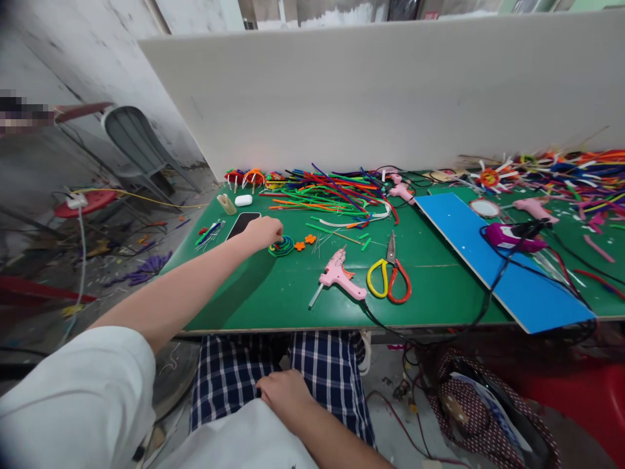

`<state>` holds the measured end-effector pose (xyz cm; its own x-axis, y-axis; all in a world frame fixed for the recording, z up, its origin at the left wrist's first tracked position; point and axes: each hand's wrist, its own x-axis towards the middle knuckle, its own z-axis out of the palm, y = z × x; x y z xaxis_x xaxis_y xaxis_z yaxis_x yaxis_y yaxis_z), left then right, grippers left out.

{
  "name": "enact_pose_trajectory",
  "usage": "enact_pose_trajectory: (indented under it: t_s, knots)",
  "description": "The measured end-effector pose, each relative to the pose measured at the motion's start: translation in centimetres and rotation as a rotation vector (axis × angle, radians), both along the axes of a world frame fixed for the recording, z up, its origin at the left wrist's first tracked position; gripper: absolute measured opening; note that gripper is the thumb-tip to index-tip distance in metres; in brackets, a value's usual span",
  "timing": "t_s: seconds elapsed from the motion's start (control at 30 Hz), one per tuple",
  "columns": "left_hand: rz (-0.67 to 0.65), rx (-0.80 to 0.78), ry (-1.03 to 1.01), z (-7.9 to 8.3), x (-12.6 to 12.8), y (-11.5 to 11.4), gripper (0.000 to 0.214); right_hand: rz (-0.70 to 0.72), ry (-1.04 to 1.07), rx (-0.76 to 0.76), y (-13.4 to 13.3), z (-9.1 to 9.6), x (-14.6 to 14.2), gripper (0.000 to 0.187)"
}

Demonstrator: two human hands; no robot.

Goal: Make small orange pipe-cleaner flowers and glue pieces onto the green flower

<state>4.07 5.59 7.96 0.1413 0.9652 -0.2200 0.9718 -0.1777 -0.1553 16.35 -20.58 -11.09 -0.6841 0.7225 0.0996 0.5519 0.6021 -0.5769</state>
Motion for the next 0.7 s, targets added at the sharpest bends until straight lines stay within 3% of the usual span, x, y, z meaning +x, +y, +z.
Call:
enact_pose_trajectory:
  t_s: [0.33, 0.7]
  knots:
    - [-0.073, -0.054, 0.073, 0.6, 0.4, -0.2, 0.027, 0.082, -0.081, -0.082, 0.3, -0.7, -0.3, 0.017]
    - [-0.215, -0.089, 0.187, 0.3, 0.3, 0.8, 0.028, 0.105, -0.119, -0.112, 0.7, 0.2, -0.2, 0.018]
